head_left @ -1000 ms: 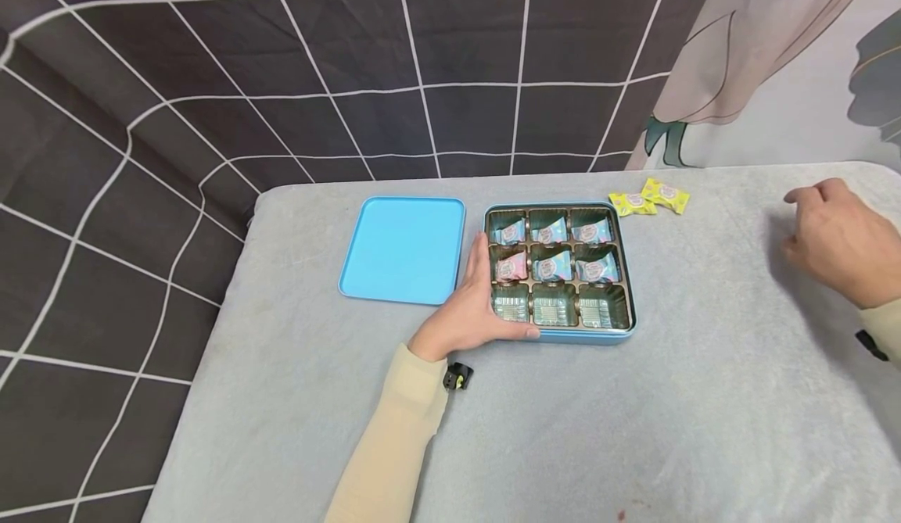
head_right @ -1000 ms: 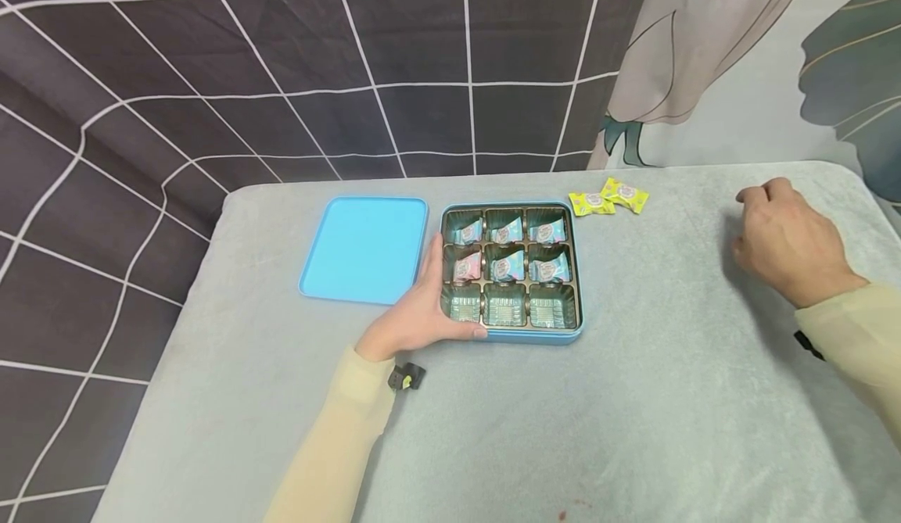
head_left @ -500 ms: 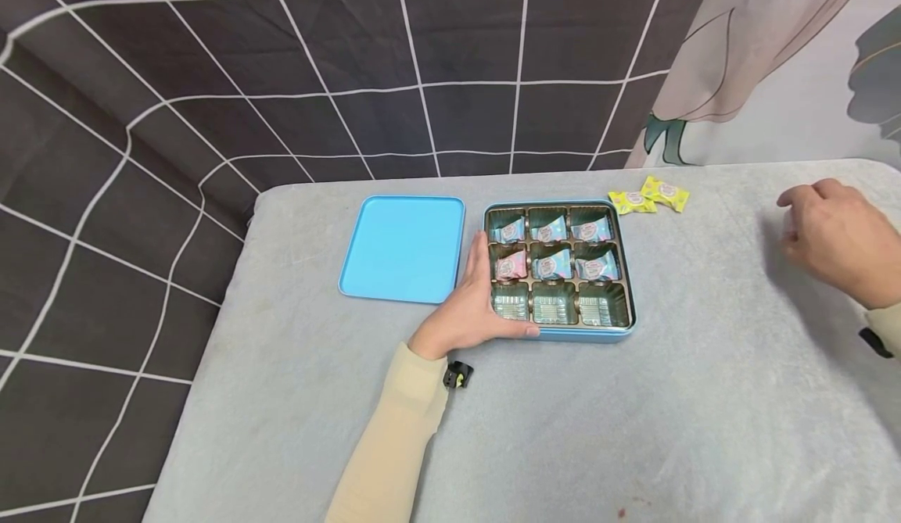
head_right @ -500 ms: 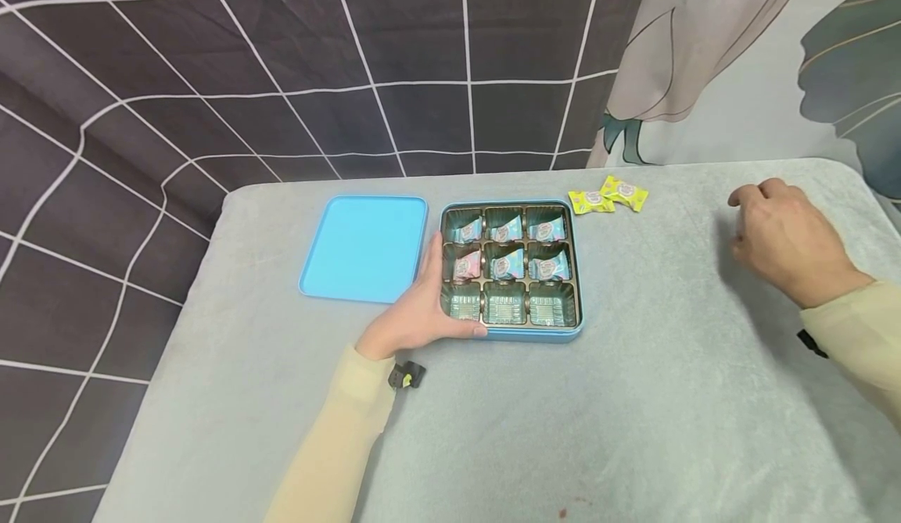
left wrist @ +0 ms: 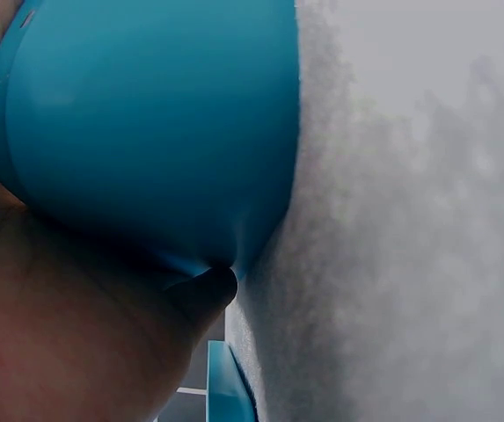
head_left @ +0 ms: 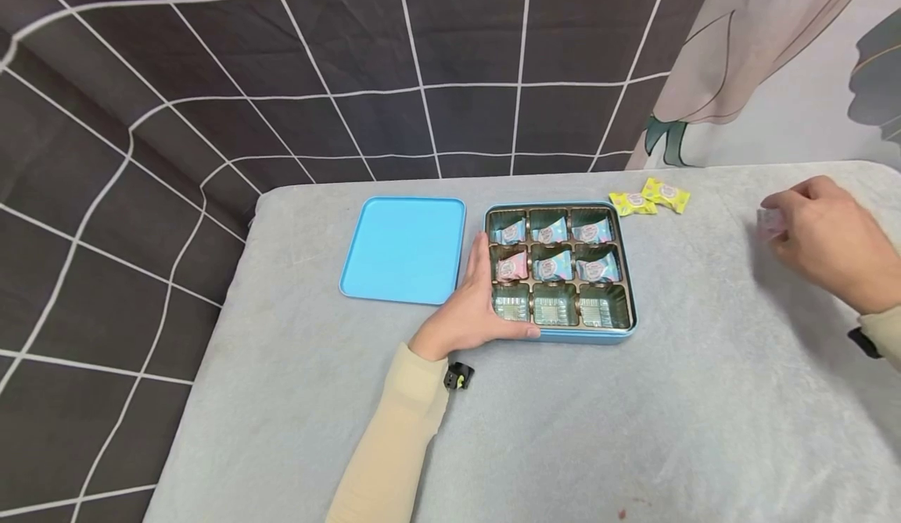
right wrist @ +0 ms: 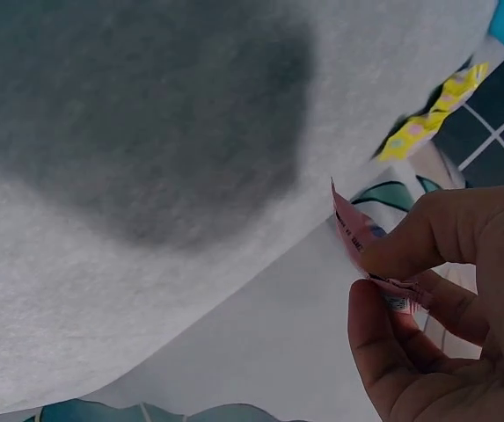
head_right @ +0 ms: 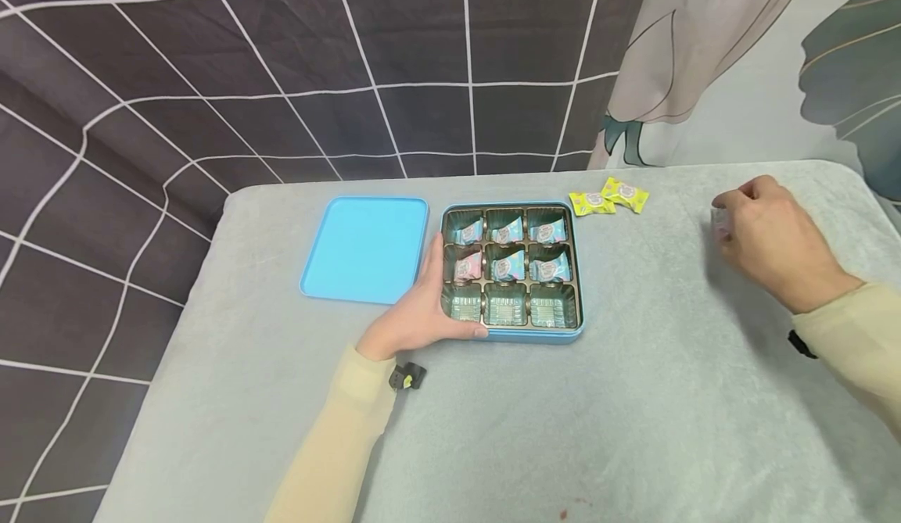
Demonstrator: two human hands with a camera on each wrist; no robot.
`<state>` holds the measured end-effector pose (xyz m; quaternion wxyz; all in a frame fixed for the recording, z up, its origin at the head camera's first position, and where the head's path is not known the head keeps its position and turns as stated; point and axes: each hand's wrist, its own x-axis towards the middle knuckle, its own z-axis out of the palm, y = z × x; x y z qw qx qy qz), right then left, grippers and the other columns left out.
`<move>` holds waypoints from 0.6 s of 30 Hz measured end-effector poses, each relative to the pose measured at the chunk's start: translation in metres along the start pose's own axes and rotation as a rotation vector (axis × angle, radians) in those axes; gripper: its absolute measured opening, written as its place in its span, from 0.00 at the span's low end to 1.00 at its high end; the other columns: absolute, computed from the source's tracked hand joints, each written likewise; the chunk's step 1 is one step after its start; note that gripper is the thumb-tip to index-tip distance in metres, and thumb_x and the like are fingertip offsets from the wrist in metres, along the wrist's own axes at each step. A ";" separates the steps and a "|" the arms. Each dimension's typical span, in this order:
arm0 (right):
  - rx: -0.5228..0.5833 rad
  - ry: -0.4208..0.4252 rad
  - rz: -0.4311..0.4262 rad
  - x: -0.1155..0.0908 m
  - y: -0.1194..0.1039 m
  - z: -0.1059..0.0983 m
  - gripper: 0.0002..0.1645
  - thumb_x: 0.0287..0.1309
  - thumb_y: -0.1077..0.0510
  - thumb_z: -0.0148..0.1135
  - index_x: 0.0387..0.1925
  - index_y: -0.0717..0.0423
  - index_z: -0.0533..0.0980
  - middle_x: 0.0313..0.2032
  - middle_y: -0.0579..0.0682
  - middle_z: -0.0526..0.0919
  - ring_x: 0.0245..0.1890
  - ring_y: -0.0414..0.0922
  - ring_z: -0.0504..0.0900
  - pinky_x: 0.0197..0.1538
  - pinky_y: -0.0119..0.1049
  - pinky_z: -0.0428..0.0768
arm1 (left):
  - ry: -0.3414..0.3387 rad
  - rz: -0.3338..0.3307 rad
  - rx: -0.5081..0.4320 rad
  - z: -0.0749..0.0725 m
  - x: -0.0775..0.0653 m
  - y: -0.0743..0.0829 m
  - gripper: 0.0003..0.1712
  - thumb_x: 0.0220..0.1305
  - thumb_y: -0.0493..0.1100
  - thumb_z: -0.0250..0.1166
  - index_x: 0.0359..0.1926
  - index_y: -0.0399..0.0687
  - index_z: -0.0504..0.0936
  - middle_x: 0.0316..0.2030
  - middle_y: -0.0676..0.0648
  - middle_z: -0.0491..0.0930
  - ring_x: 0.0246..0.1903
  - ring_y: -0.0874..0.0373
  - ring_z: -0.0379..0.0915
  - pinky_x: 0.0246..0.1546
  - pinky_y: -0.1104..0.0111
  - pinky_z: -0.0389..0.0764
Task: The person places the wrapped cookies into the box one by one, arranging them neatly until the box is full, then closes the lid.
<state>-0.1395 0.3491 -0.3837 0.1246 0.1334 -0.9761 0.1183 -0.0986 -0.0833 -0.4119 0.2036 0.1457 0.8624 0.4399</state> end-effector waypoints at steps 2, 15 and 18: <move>0.007 0.009 0.003 -0.001 -0.004 -0.001 0.18 0.35 0.77 0.57 0.36 0.78 0.76 0.38 0.77 0.73 0.42 0.70 0.72 0.39 0.65 0.72 | 0.000 -0.002 -0.004 0.000 0.000 0.000 0.86 0.45 0.64 0.81 0.77 0.55 0.16 0.77 0.53 0.14 0.75 0.61 0.16 0.73 0.51 0.53; -0.001 -0.024 0.016 -0.003 -0.023 -0.004 0.22 0.36 0.77 0.57 0.41 0.78 0.75 0.44 0.75 0.69 0.43 0.68 0.71 0.31 0.67 0.74 | 0.001 0.000 0.014 0.001 -0.001 -0.001 0.86 0.45 0.64 0.80 0.76 0.57 0.15 0.77 0.54 0.14 0.76 0.59 0.19 0.72 0.51 0.56; -0.002 -0.025 0.021 -0.002 -0.026 -0.005 0.23 0.37 0.77 0.57 0.42 0.77 0.75 0.45 0.74 0.69 0.43 0.68 0.72 0.31 0.67 0.74 | 0.004 0.000 0.015 0.001 -0.001 -0.001 0.87 0.44 0.64 0.80 0.76 0.57 0.15 0.77 0.54 0.14 0.76 0.59 0.18 0.72 0.51 0.54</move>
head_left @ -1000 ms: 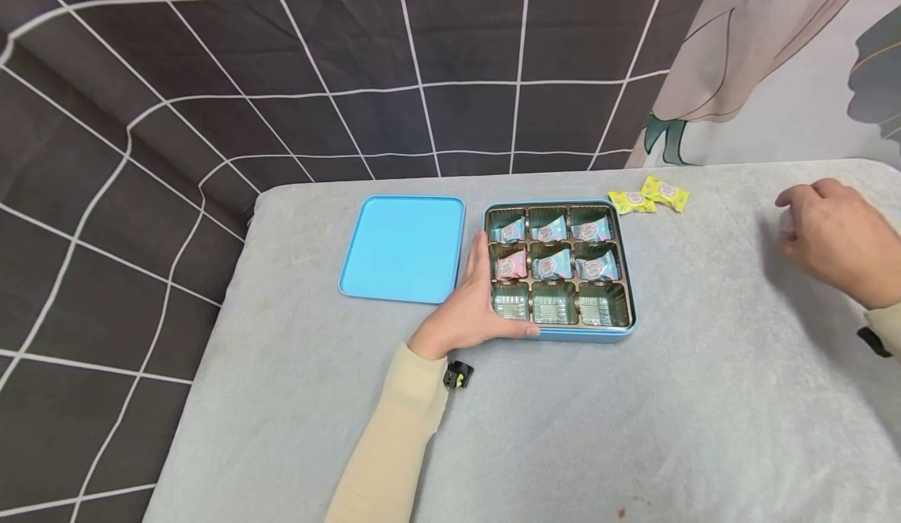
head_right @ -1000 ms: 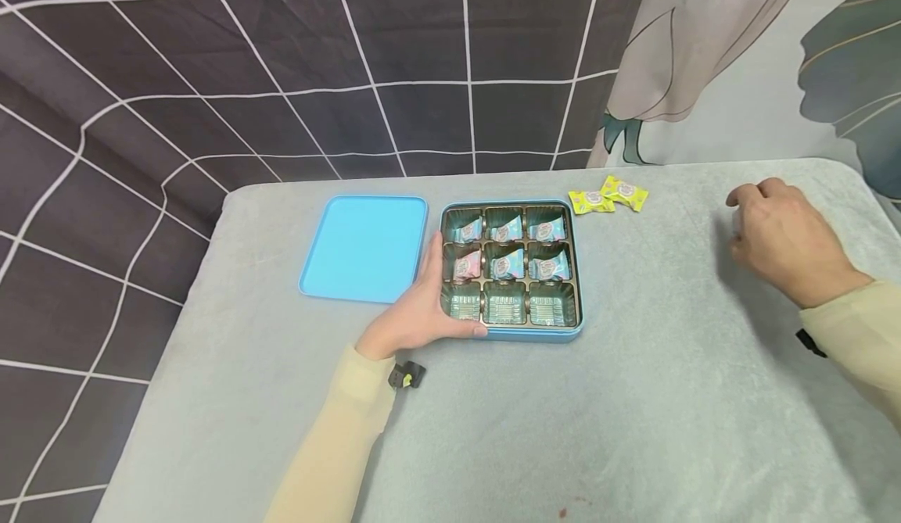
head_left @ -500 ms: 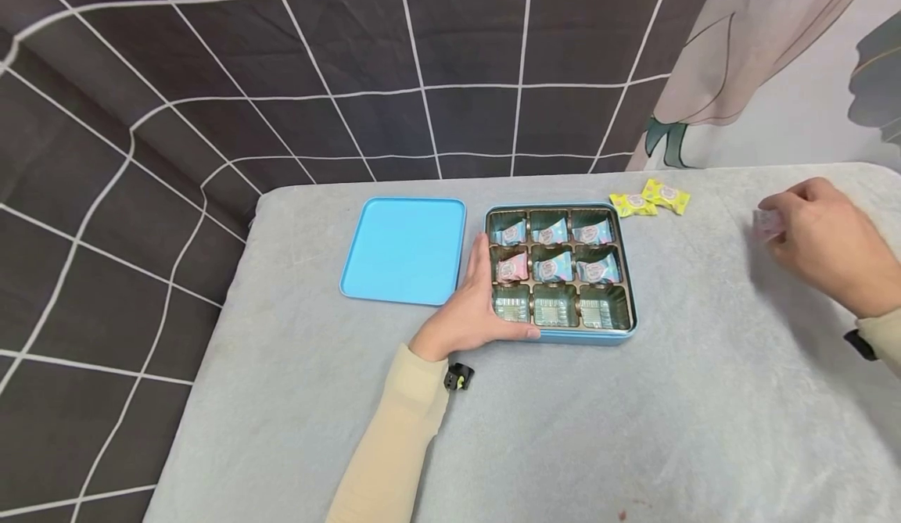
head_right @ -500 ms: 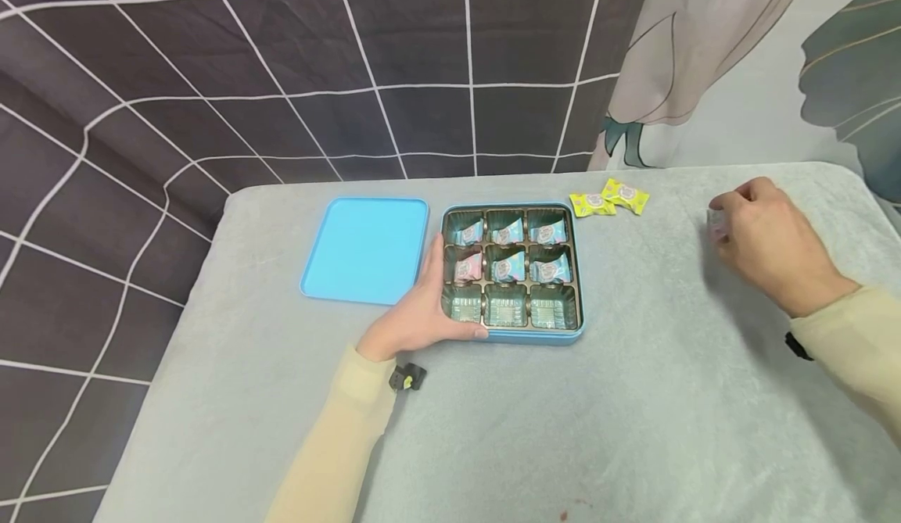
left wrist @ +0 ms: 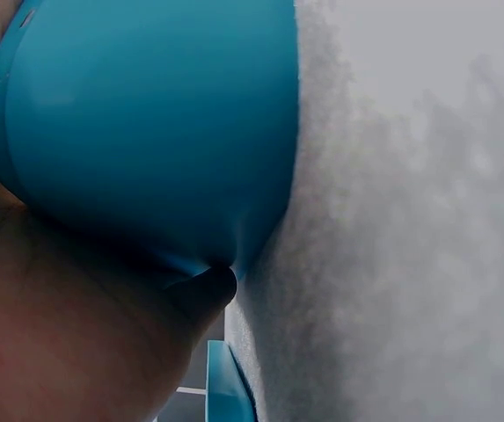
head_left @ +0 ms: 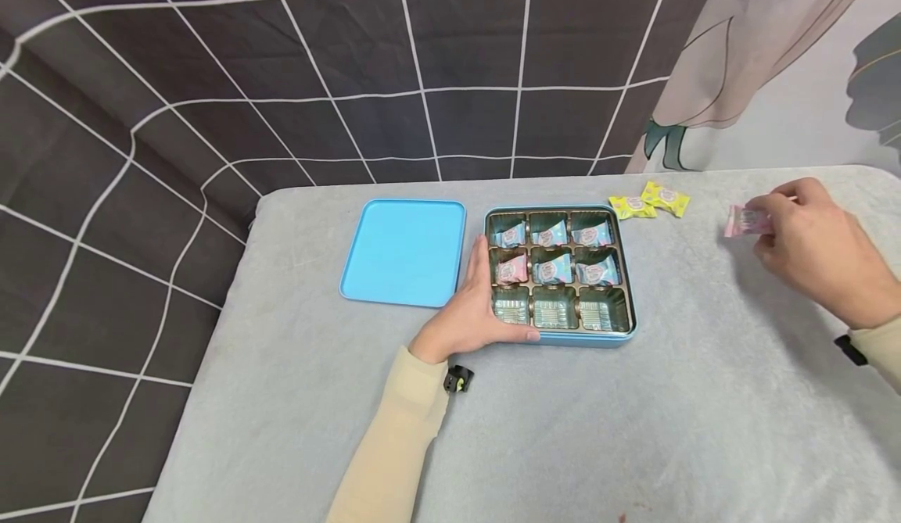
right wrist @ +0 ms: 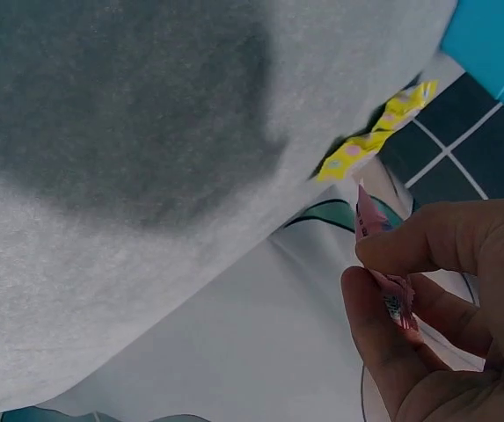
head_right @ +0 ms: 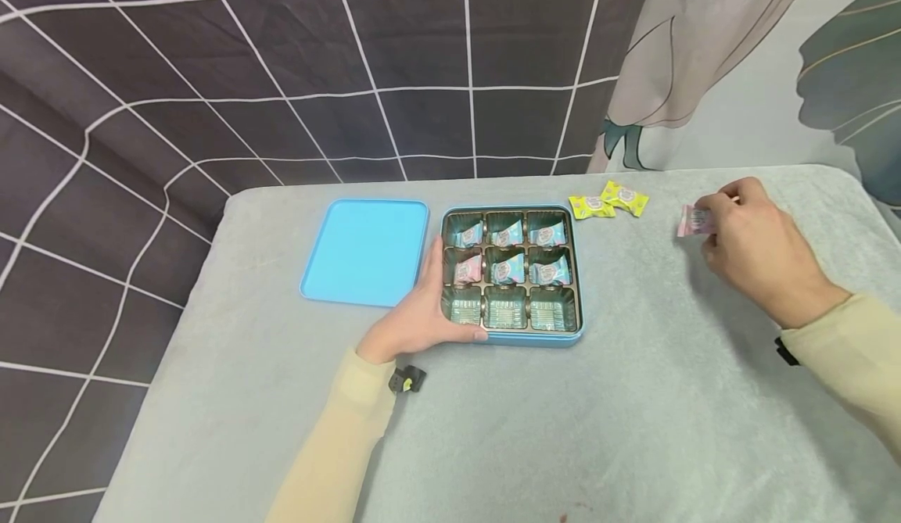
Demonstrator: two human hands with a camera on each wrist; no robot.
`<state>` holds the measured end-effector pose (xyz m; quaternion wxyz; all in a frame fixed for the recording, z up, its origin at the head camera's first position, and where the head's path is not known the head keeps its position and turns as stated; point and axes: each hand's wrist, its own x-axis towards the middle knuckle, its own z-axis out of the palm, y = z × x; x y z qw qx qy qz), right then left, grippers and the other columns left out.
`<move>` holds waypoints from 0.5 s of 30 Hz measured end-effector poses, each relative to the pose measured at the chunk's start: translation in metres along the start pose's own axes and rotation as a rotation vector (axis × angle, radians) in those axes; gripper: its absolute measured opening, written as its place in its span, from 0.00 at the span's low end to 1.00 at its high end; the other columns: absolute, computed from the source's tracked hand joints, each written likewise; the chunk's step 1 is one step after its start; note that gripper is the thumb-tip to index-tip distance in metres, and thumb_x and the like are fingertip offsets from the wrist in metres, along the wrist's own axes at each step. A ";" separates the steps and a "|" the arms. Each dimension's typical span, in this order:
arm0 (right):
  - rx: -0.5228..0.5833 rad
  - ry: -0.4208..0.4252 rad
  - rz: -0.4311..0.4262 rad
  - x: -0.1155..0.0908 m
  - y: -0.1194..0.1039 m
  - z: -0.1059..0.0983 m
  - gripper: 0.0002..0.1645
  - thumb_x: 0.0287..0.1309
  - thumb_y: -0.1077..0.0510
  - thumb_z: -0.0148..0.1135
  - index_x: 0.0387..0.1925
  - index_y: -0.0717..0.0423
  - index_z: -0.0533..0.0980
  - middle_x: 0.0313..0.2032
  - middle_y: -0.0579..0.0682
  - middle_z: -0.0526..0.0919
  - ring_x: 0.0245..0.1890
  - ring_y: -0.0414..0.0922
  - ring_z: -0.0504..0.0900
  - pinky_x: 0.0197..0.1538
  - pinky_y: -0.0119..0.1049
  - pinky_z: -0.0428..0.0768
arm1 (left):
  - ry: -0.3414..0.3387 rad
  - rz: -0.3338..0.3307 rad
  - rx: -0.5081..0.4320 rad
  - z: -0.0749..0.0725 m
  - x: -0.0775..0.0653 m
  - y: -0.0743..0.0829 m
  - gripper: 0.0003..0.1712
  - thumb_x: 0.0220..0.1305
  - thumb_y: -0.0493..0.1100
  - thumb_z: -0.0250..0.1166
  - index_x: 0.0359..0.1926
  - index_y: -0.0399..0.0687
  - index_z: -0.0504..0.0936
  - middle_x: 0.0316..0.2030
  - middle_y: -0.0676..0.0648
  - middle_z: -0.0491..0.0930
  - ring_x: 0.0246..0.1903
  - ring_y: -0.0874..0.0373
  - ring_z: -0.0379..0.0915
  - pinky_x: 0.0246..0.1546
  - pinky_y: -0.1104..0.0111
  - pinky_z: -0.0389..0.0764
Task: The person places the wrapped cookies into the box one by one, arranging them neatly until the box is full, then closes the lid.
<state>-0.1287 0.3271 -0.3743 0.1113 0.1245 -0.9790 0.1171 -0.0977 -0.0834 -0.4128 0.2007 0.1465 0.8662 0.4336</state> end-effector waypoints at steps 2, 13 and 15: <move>0.002 0.001 0.003 -0.001 -0.001 0.000 0.22 0.37 0.77 0.57 0.42 0.77 0.75 0.45 0.74 0.69 0.42 0.68 0.72 0.31 0.67 0.74 | 0.000 0.002 -0.001 0.000 0.000 0.000 0.87 0.45 0.64 0.80 0.76 0.56 0.15 0.77 0.53 0.14 0.76 0.59 0.18 0.73 0.51 0.53; 0.052 0.149 -0.017 -0.007 -0.016 -0.003 0.21 0.44 0.73 0.63 0.45 0.72 0.77 0.46 0.72 0.72 0.43 0.66 0.72 0.35 0.65 0.71 | -0.001 -0.004 -0.022 0.001 0.000 -0.001 0.87 0.45 0.64 0.80 0.76 0.56 0.15 0.77 0.53 0.15 0.76 0.59 0.20 0.72 0.51 0.56; 0.069 0.192 -0.036 -0.008 -0.020 -0.003 0.22 0.43 0.73 0.64 0.45 0.70 0.78 0.47 0.71 0.73 0.43 0.65 0.73 0.35 0.63 0.71 | 0.000 -0.005 -0.029 0.001 0.000 -0.001 0.87 0.44 0.64 0.81 0.76 0.56 0.15 0.77 0.53 0.15 0.76 0.59 0.19 0.72 0.50 0.56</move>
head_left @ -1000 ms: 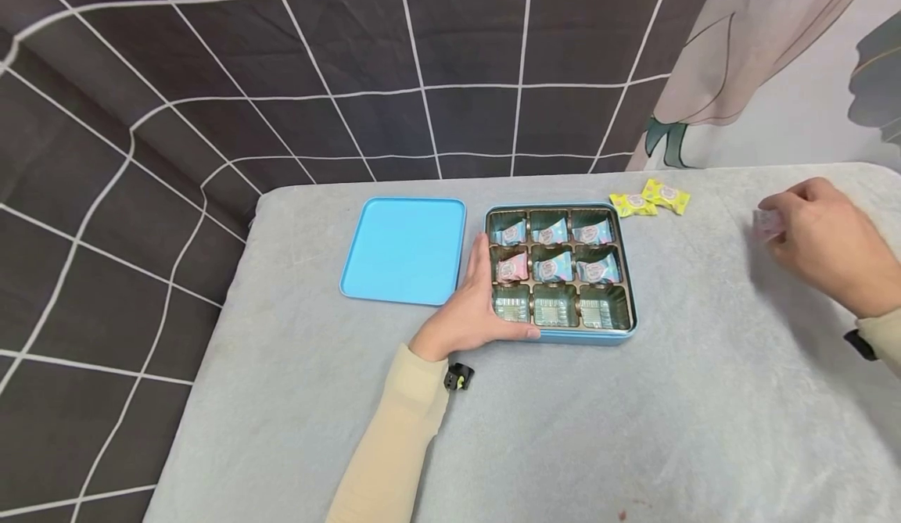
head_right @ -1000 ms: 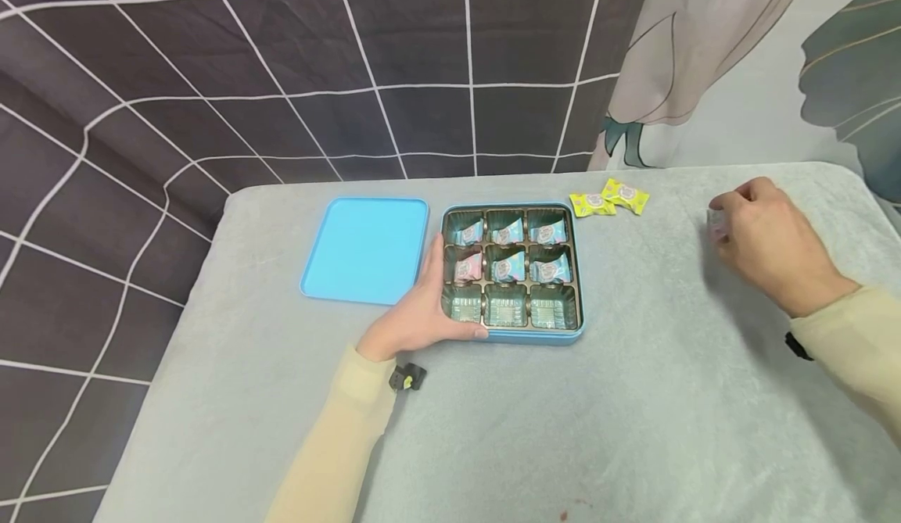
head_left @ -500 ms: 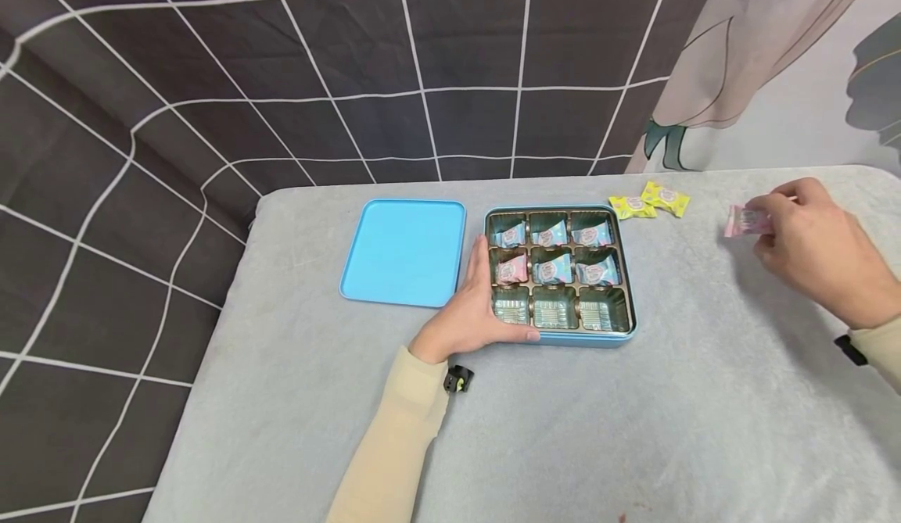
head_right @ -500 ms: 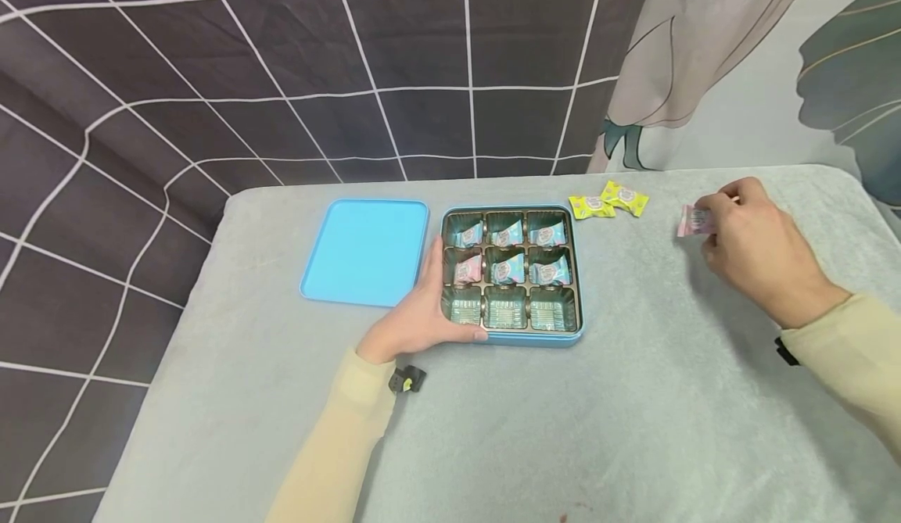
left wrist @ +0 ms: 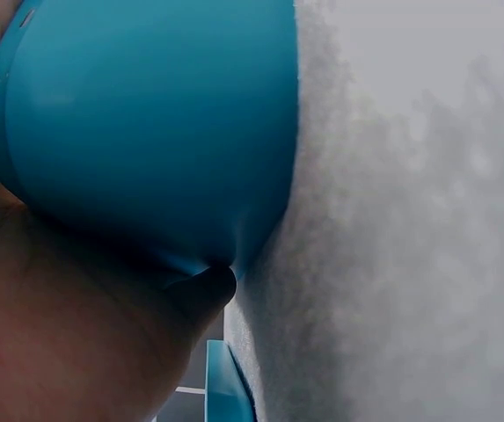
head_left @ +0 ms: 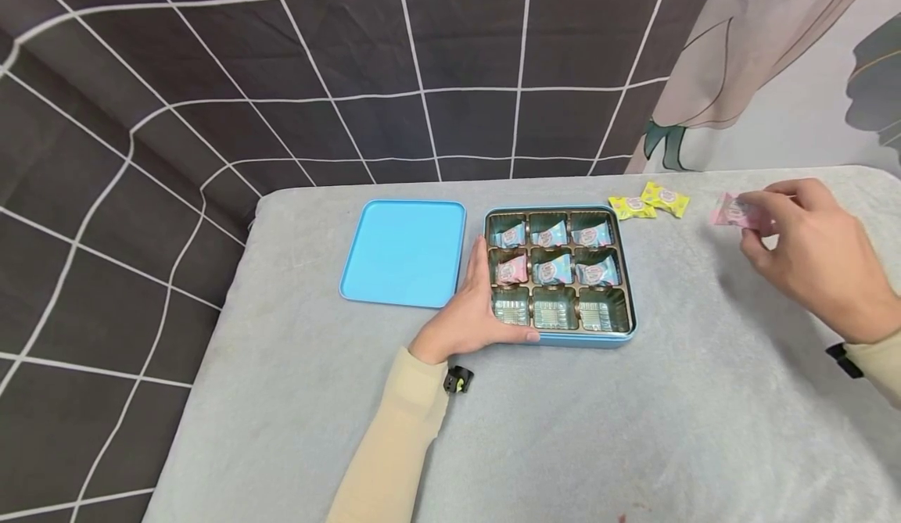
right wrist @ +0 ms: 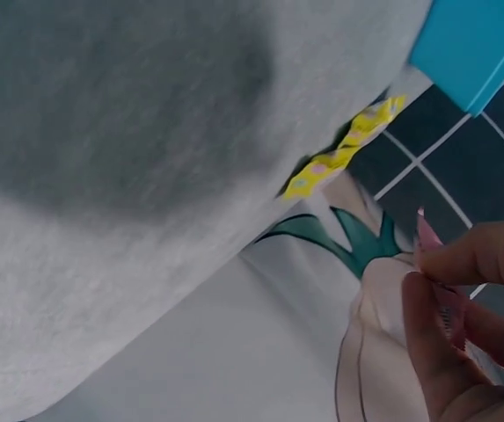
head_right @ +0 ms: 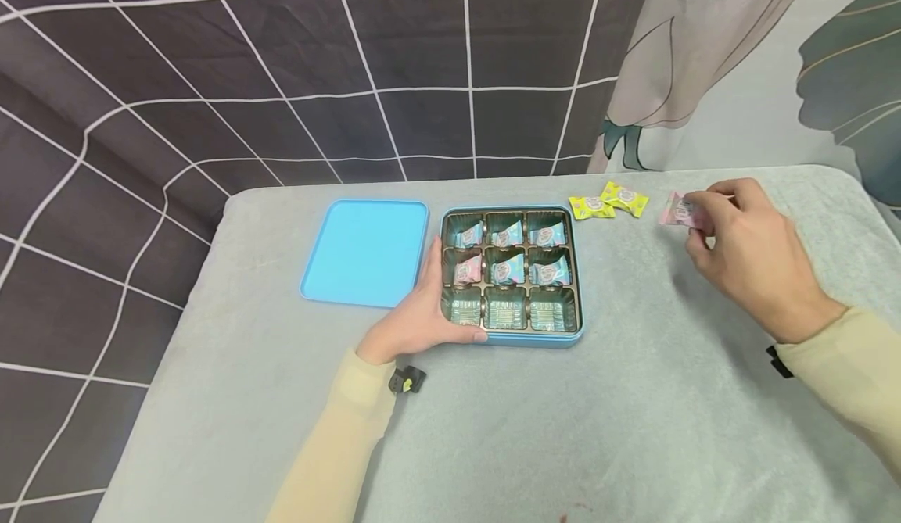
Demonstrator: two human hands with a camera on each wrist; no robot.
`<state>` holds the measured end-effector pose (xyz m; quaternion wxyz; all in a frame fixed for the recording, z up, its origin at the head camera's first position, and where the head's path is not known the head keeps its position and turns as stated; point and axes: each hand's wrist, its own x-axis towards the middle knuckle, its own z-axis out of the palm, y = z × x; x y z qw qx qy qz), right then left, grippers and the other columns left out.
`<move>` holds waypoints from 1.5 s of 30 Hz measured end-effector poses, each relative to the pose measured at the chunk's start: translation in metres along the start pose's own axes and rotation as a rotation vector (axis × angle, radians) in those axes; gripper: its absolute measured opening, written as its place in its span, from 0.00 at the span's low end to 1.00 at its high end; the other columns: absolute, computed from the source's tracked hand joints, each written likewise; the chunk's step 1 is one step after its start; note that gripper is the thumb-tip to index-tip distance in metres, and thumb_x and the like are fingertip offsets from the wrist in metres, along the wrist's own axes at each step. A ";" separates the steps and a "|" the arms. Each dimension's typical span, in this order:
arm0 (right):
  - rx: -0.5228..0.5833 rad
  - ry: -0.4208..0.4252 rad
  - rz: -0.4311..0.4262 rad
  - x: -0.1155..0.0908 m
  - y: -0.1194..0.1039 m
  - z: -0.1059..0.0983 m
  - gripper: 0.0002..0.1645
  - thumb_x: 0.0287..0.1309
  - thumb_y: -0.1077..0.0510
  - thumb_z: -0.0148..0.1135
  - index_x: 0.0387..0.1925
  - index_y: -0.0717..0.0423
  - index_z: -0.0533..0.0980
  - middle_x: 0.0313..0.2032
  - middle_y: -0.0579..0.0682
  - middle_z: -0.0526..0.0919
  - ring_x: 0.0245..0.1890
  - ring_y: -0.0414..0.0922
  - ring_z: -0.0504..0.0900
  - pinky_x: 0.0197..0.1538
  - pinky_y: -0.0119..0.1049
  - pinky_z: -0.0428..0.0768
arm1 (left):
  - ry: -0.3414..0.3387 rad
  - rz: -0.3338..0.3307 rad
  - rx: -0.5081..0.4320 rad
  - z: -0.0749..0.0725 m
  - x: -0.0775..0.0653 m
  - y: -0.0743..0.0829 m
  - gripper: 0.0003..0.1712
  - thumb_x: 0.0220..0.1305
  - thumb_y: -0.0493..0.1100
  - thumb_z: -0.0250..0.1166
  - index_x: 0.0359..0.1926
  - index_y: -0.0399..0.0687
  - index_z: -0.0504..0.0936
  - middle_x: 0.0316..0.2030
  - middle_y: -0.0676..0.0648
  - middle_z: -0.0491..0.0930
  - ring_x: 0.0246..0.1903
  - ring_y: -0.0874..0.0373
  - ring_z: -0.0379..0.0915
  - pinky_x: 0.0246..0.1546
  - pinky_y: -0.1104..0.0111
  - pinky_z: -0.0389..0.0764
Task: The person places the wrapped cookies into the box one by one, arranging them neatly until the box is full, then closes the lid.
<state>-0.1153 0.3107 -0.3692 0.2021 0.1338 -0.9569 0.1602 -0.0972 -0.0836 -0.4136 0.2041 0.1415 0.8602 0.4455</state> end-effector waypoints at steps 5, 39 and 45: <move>0.004 0.050 -0.042 0.000 -0.009 0.001 0.22 0.42 0.73 0.65 0.45 0.69 0.79 0.46 0.67 0.75 0.41 0.62 0.74 0.34 0.57 0.70 | 0.000 -0.003 -0.009 -0.001 -0.001 0.000 0.87 0.44 0.63 0.81 0.76 0.55 0.15 0.77 0.52 0.15 0.76 0.58 0.21 0.71 0.50 0.57; 0.147 0.145 -0.161 -0.006 -0.050 0.007 0.22 0.43 0.68 0.63 0.45 0.67 0.83 0.42 0.57 0.82 0.35 0.32 0.69 0.35 0.29 0.65 | -0.002 0.010 0.000 -0.001 0.001 -0.001 0.87 0.44 0.63 0.81 0.76 0.56 0.15 0.77 0.53 0.15 0.76 0.60 0.20 0.72 0.50 0.56; 0.196 0.170 -0.121 -0.005 -0.056 0.009 0.23 0.43 0.72 0.65 0.47 0.66 0.83 0.42 0.56 0.83 0.39 0.21 0.65 0.41 0.17 0.59 | 0.000 0.008 0.001 -0.001 0.001 -0.001 0.87 0.44 0.63 0.81 0.76 0.56 0.16 0.77 0.53 0.15 0.76 0.58 0.21 0.71 0.50 0.56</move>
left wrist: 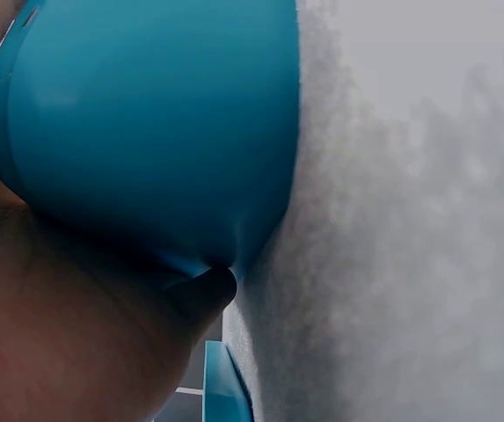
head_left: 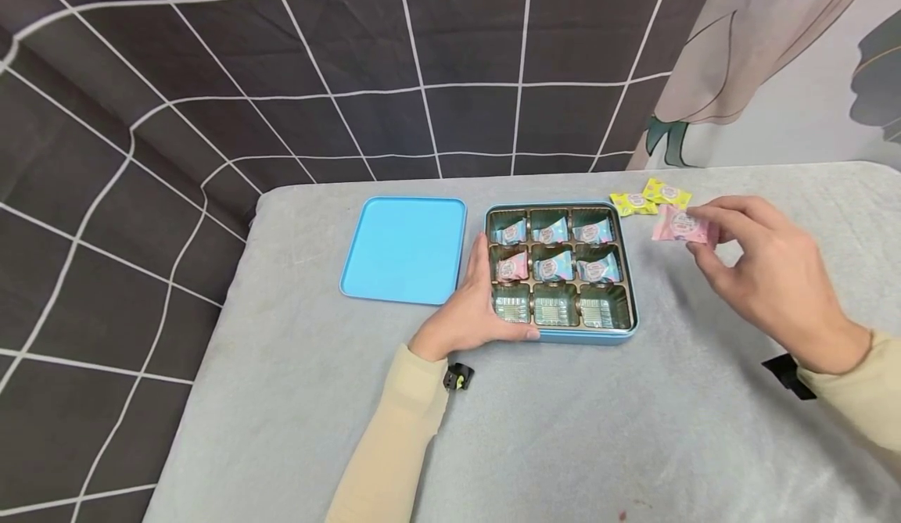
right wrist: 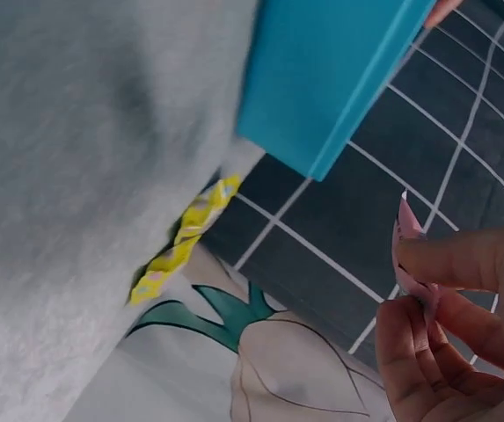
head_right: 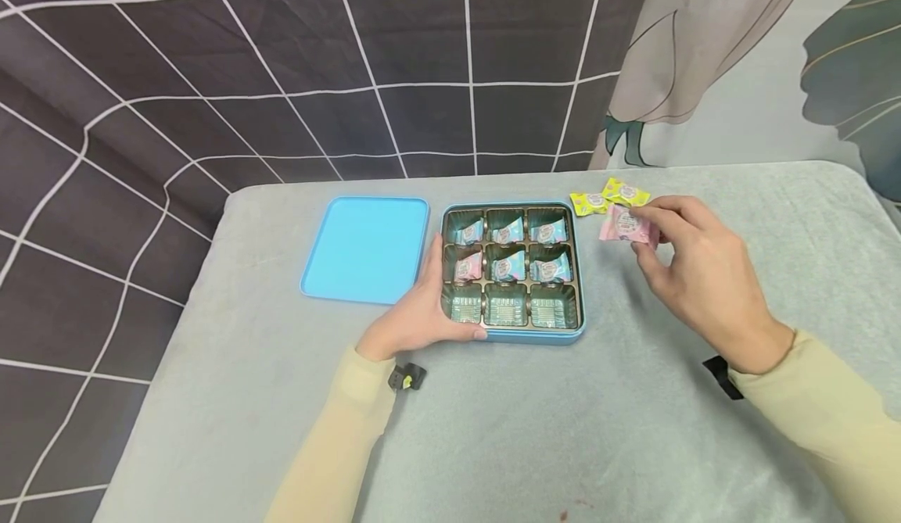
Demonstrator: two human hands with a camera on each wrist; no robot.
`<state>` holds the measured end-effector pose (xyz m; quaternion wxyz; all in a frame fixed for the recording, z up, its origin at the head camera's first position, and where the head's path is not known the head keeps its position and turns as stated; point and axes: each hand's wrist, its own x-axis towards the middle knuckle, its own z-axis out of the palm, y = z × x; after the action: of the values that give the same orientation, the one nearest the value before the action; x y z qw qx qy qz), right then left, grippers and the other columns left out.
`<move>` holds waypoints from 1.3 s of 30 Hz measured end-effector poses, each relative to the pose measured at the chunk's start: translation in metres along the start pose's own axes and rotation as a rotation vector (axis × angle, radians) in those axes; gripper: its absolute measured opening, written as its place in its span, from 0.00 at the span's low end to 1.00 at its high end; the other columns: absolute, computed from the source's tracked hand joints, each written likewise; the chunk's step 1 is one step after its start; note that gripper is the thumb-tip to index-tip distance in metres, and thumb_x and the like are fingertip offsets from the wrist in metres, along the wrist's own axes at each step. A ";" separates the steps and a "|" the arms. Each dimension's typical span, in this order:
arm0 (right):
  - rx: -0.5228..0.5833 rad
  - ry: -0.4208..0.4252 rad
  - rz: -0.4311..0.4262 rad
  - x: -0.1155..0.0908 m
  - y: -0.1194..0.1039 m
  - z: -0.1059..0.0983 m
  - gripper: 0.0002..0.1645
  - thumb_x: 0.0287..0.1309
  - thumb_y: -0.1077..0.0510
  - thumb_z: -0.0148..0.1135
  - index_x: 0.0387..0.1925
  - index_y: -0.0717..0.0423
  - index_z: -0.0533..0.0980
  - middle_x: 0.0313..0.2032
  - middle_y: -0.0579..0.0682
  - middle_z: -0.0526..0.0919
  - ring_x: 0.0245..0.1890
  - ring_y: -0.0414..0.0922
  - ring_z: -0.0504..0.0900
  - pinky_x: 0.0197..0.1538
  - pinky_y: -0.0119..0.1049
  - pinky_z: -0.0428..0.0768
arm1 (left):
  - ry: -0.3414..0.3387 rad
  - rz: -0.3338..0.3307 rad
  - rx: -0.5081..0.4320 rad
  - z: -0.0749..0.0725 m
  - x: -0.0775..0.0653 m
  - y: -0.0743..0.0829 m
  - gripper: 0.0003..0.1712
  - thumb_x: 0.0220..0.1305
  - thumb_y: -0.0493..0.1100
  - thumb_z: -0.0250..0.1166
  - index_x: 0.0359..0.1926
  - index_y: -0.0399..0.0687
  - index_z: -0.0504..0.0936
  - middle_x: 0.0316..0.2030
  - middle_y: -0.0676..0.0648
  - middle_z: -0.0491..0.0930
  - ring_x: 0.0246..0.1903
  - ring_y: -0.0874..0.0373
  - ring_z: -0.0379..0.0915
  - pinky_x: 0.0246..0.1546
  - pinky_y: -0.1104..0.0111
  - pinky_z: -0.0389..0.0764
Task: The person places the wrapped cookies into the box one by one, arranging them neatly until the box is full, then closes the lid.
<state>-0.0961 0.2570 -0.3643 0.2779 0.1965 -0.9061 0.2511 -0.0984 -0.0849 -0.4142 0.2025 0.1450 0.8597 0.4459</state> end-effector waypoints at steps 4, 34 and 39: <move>0.016 0.009 0.019 0.000 -0.005 0.004 0.24 0.41 0.74 0.68 0.46 0.66 0.83 0.41 0.55 0.84 0.37 0.24 0.67 0.42 0.16 0.59 | 0.001 -0.003 -0.008 0.000 0.000 0.000 0.87 0.43 0.63 0.82 0.77 0.57 0.16 0.78 0.53 0.15 0.77 0.58 0.23 0.71 0.50 0.57; 0.077 0.018 0.150 -0.003 -0.048 0.014 0.25 0.43 0.75 0.63 0.48 0.67 0.84 0.49 0.59 0.83 0.38 0.45 0.77 0.48 0.09 0.62 | 0.001 0.008 0.007 0.001 0.001 -0.001 0.87 0.44 0.63 0.81 0.77 0.57 0.16 0.77 0.54 0.15 0.76 0.60 0.18 0.72 0.51 0.54; 0.092 0.014 0.143 0.002 -0.054 0.014 0.25 0.42 0.77 0.65 0.47 0.69 0.83 0.47 0.61 0.82 0.44 0.54 0.80 0.48 0.07 0.62 | -0.001 0.002 0.008 0.001 0.000 -0.001 0.87 0.44 0.64 0.81 0.77 0.57 0.16 0.77 0.54 0.15 0.76 0.60 0.18 0.72 0.50 0.54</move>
<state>-0.0760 0.2057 -0.3545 0.2562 0.1419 -0.9035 0.3129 -0.0982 -0.0853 -0.4156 0.2019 0.1466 0.8612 0.4427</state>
